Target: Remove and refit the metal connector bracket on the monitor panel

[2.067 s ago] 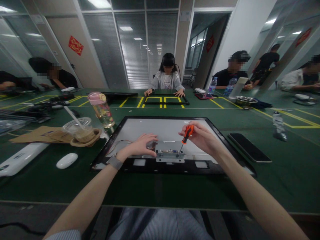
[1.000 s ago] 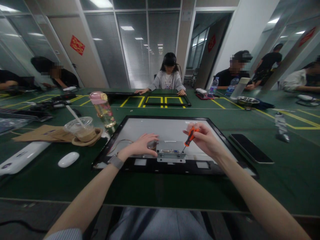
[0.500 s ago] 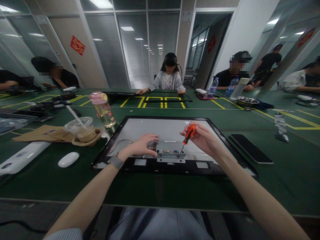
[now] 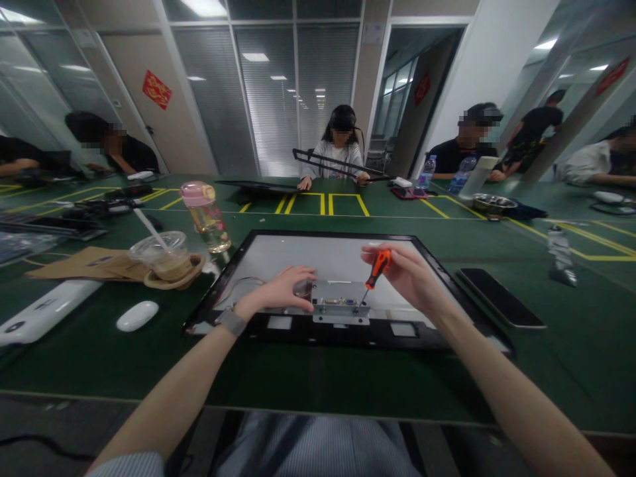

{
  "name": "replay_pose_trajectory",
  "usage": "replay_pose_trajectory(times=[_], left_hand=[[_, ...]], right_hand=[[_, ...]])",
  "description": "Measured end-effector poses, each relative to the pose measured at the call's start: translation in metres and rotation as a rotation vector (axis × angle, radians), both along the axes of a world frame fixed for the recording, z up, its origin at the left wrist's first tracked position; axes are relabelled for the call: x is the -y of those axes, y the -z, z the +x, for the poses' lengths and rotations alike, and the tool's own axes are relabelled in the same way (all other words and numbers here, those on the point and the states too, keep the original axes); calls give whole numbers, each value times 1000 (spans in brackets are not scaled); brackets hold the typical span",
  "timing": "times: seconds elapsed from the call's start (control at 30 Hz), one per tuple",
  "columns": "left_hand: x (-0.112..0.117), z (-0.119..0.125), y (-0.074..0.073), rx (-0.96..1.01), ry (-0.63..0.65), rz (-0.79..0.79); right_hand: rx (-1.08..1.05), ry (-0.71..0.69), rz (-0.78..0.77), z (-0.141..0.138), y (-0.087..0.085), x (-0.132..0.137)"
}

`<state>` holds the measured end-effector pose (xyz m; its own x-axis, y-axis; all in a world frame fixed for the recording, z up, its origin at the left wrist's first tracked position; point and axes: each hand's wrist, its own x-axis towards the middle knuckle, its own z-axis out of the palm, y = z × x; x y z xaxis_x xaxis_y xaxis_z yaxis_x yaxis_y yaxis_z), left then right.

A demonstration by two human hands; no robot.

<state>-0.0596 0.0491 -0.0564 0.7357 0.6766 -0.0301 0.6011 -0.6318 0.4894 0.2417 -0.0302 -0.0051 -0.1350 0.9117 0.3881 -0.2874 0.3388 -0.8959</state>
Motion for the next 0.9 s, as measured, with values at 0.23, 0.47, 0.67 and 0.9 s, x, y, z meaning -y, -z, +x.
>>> replay_pose_trajectory(times=[0.23,0.47,0.67,0.9], left_hand=[[0,-2,0,3,6,-12],[2,0,-2,-11,-5,-7],[4,1,-5,-16,-9,-8],[3,2,-4,-20,-17,-9]], right_hand=[[21,52,15,2,3,0],[-21,-17,-20,0,-3,0],[13,53,29,1,1,-1],[-14,-7,-11,6,2,-4]])
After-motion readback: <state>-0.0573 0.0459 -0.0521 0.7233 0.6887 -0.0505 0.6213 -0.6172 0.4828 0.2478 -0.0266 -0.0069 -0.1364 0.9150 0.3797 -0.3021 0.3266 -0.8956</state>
